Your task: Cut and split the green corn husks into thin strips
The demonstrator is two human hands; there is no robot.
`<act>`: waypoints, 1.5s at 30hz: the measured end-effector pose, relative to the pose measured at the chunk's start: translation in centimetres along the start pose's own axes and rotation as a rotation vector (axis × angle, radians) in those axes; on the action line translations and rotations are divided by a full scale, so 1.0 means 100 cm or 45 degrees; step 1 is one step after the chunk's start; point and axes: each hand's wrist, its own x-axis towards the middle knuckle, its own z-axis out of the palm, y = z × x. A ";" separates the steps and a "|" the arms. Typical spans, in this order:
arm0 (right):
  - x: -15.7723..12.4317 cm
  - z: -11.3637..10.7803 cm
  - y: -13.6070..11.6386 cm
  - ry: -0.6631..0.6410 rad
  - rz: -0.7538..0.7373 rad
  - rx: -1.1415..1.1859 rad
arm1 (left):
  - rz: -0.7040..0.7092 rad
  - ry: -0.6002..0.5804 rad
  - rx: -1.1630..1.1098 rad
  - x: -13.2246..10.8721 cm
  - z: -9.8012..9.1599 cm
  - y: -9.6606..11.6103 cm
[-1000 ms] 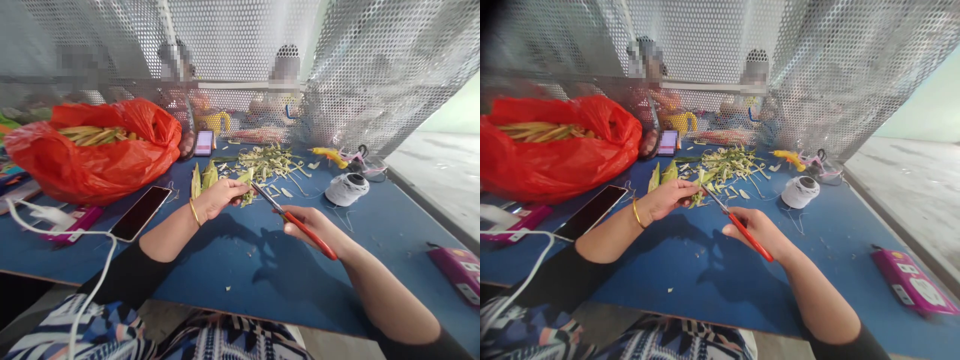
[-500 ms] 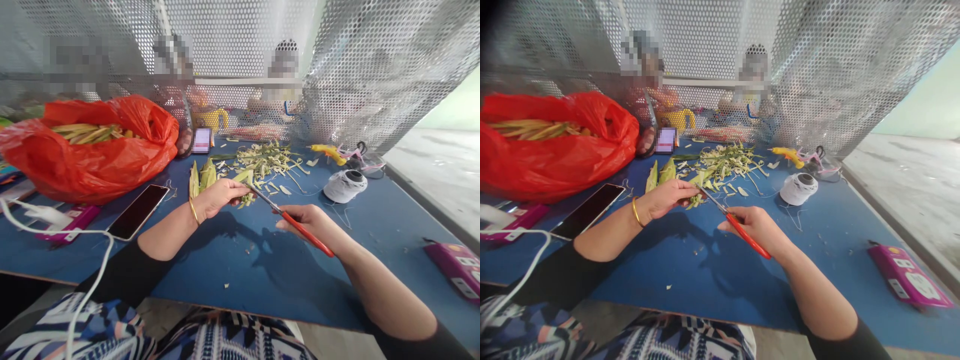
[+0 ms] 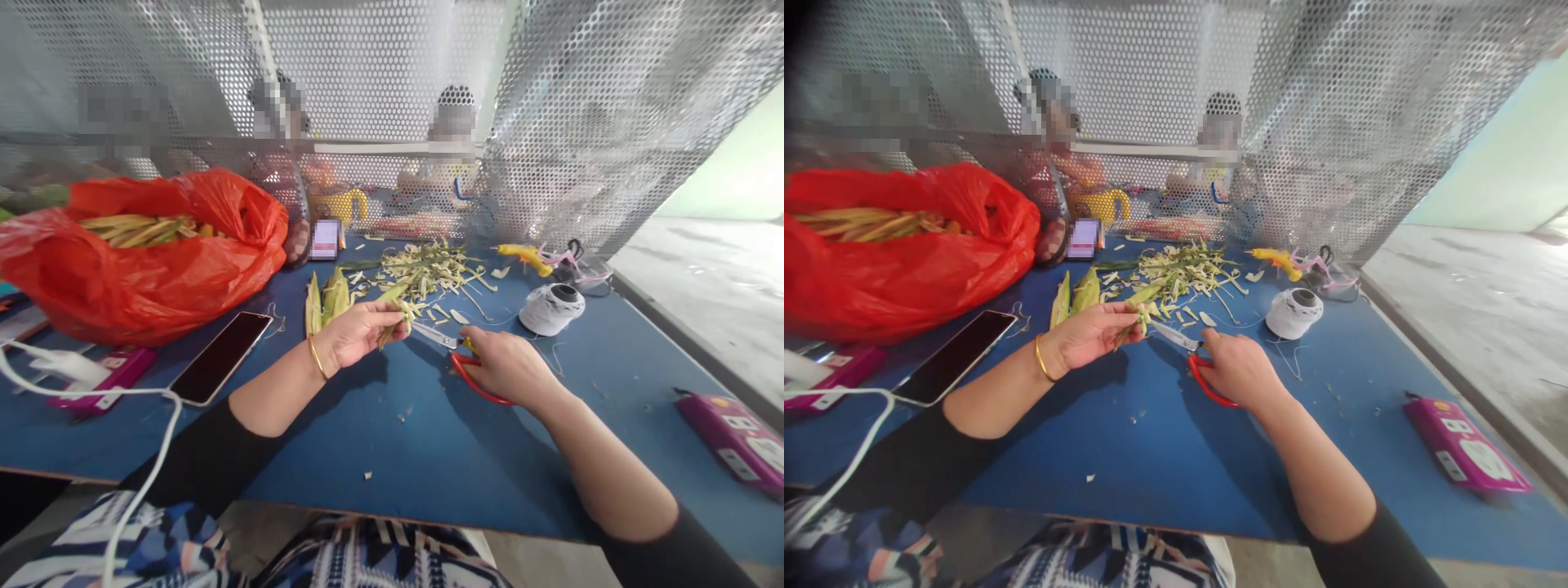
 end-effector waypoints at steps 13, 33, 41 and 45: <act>0.009 0.007 -0.017 0.310 -0.020 1.290 | 0.129 0.259 -0.139 -0.009 0.021 -0.006; 0.014 0.011 -0.075 0.449 0.021 1.471 | 0.386 0.245 0.265 -0.011 0.029 -0.020; 0.015 0.015 -0.077 0.427 0.092 1.608 | 0.128 0.218 0.009 -0.011 0.028 -0.020; 0.016 0.013 -0.073 0.394 0.068 1.745 | -0.006 0.133 -0.067 -0.011 0.022 -0.013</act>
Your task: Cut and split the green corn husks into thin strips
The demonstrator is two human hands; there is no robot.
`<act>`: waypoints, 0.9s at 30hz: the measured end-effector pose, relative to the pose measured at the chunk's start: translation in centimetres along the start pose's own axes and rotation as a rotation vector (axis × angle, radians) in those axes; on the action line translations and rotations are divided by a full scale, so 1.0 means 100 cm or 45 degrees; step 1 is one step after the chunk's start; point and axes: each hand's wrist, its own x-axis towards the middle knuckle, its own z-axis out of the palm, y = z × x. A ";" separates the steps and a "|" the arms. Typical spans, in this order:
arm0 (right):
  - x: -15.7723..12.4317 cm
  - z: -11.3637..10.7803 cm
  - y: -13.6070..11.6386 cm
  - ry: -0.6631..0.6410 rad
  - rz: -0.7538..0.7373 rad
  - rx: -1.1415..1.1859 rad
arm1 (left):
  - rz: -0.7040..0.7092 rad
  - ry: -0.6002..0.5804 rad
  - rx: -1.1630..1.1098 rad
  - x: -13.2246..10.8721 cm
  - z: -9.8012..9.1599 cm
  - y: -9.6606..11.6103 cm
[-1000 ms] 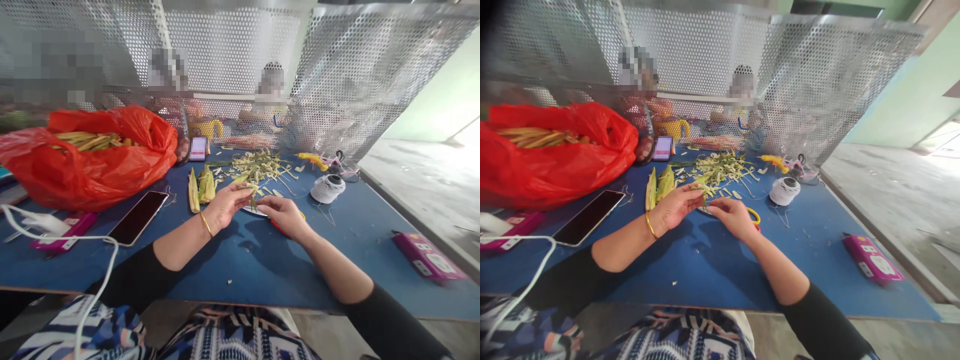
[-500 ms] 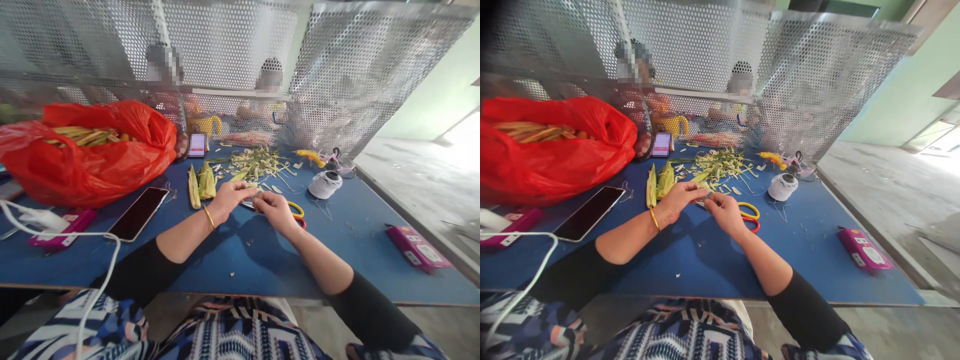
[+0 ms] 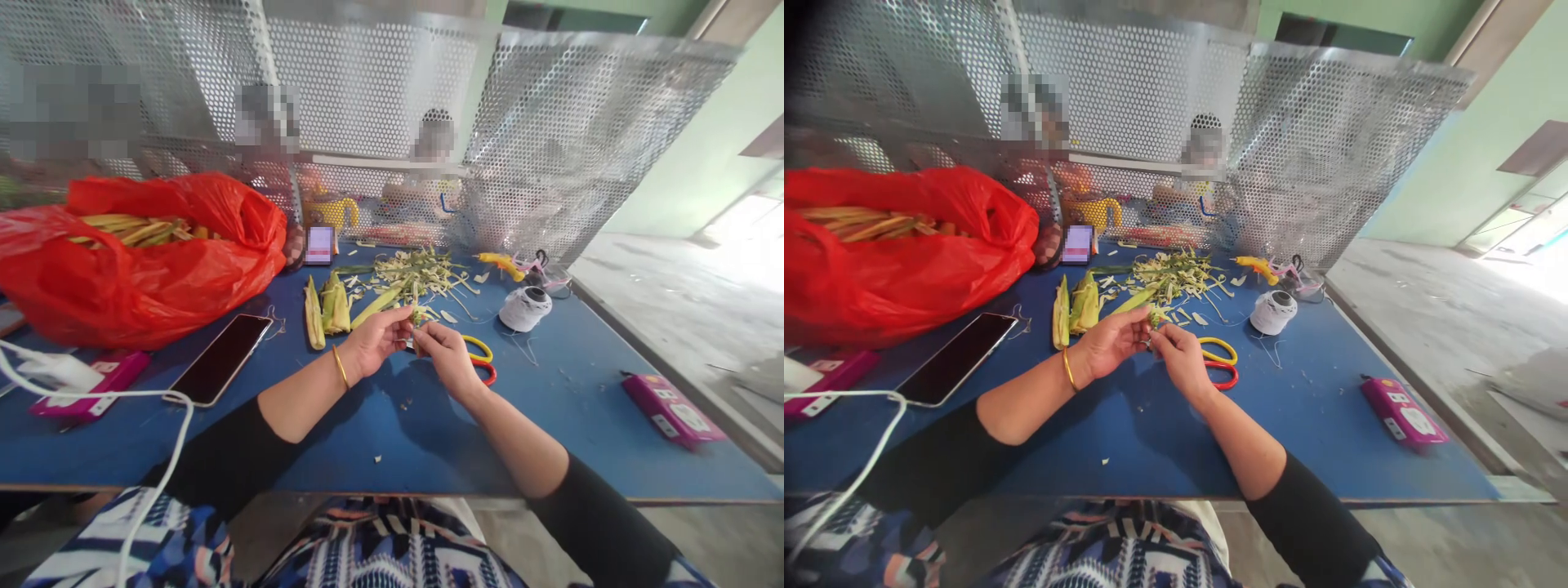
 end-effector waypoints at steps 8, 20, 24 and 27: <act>-0.002 -0.005 -0.007 -0.074 0.041 0.173 | -0.053 -0.130 0.011 0.004 -0.004 -0.004; -0.001 -0.004 -0.005 -0.149 0.177 0.449 | 0.007 -0.328 0.080 0.010 -0.008 -0.013; -0.003 0.000 -0.001 -0.085 0.102 0.268 | 0.057 -0.114 -0.030 0.012 -0.004 -0.020; -0.005 0.005 0.002 -0.003 0.021 0.069 | 0.087 0.029 -0.093 0.011 0.002 -0.024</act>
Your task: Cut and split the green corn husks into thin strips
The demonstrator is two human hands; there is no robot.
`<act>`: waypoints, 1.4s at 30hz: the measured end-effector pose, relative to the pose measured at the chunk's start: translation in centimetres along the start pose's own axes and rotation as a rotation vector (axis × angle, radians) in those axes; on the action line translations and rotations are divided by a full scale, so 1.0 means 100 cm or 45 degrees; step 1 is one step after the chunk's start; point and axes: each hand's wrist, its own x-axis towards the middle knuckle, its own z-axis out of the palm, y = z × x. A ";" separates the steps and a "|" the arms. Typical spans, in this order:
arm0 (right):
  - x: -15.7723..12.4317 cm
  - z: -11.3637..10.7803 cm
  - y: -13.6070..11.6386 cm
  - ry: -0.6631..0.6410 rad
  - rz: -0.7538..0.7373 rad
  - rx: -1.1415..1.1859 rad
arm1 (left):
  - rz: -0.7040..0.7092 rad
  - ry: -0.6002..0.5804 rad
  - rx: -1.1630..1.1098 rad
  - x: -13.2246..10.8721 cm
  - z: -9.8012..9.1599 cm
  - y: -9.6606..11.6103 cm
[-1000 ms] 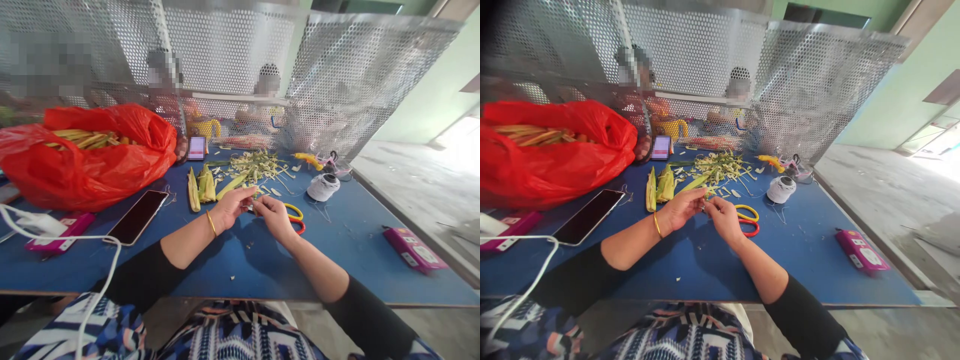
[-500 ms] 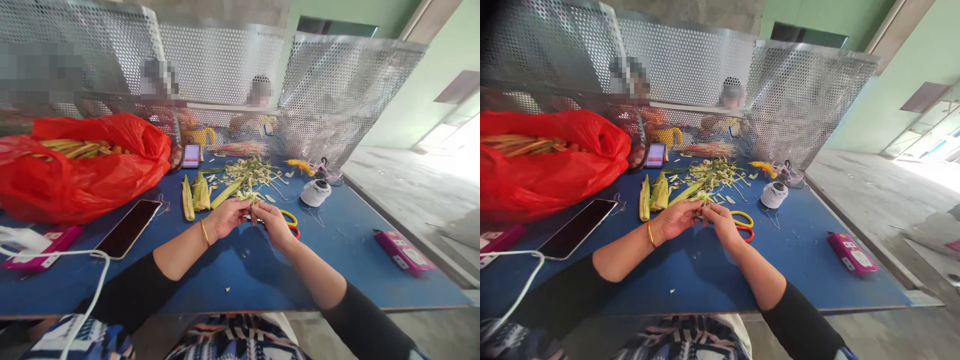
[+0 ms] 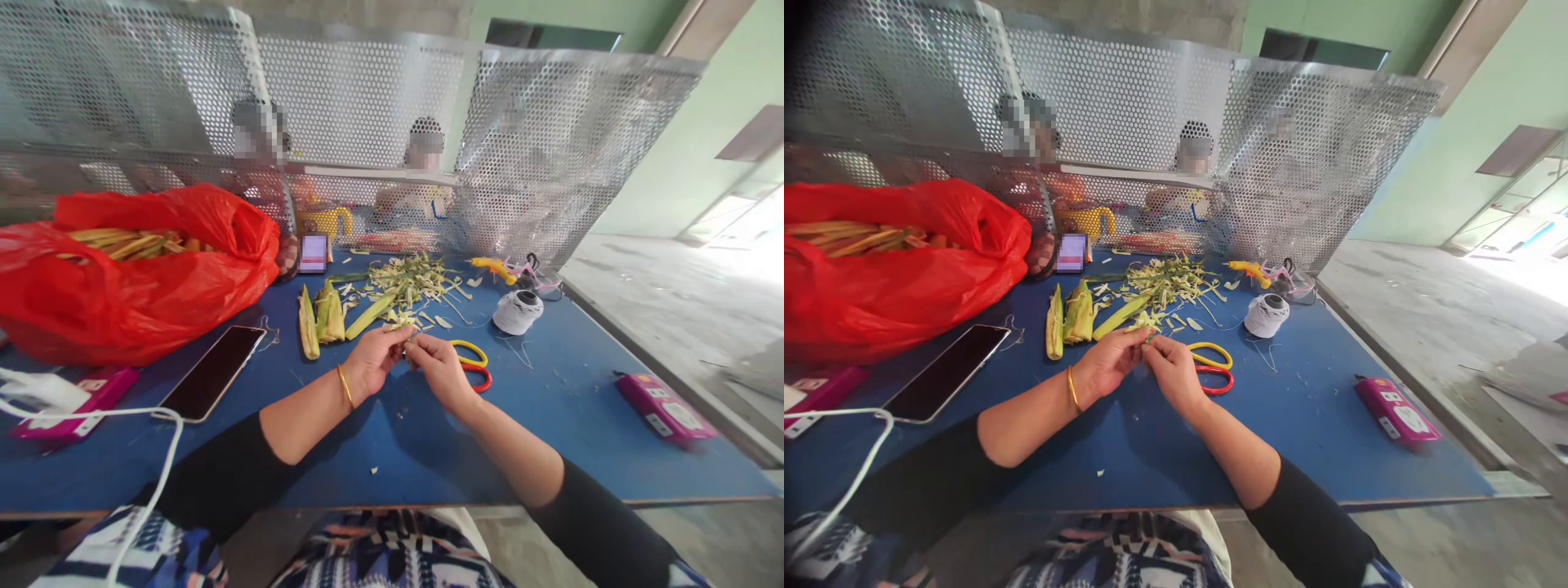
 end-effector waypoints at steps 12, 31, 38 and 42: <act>0.001 -0.006 0.001 0.251 -0.108 -0.362 | -0.064 -0.069 0.002 -0.011 0.006 0.010; 0.012 -0.033 -0.010 -0.739 0.280 -0.373 | 0.338 0.427 -0.038 0.013 -0.027 0.066; 0.081 -0.052 -0.020 -0.012 0.192 -0.255 | 0.350 0.577 0.153 0.017 -0.030 0.056; 0.094 -0.060 -0.015 0.394 0.109 -0.668 | 0.384 0.589 0.356 0.020 -0.032 0.055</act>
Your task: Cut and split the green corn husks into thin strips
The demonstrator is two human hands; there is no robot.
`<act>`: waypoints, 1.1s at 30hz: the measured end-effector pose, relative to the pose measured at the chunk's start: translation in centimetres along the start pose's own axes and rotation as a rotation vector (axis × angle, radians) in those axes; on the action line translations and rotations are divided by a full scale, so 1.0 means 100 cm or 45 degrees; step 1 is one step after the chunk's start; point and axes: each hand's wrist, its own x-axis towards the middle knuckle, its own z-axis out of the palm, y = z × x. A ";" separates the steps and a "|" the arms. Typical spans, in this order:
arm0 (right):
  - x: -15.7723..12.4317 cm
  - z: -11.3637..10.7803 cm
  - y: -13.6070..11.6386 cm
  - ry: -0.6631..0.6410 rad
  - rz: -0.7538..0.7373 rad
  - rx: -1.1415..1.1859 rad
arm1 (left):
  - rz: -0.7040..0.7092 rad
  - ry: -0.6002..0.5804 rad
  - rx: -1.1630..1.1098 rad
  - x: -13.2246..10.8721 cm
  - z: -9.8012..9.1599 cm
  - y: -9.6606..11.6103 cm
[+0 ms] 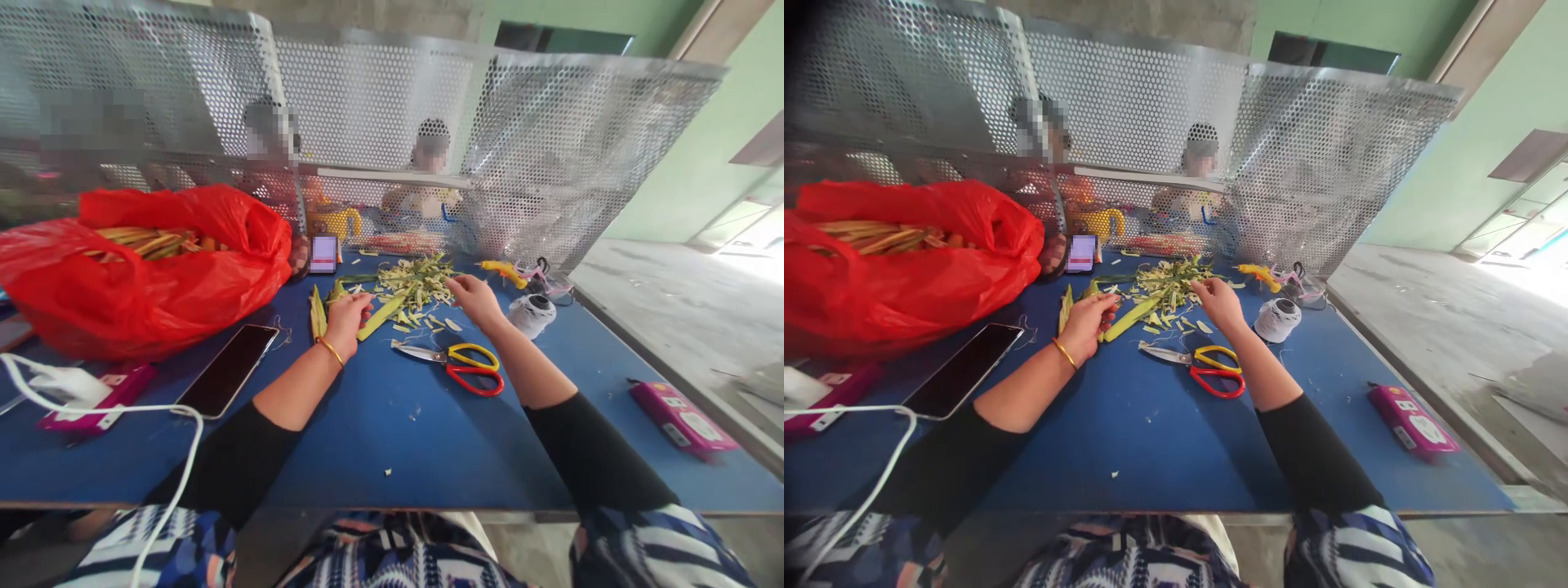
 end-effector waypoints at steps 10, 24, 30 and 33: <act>-0.066 -0.002 0.022 -0.599 -0.559 -0.899 | 0.617 -0.158 1.157 0.014 -0.016 -0.010; -0.067 -0.005 0.018 -0.699 -0.700 -1.010 | 0.676 -0.095 1.781 0.010 -0.011 -0.012; -0.064 -0.006 0.023 -0.597 -0.631 -0.940 | 0.516 0.023 1.629 0.008 -0.010 -0.001; -0.059 -0.003 0.029 -0.407 -0.535 -0.707 | 0.563 -0.028 1.281 0.004 -0.006 -0.001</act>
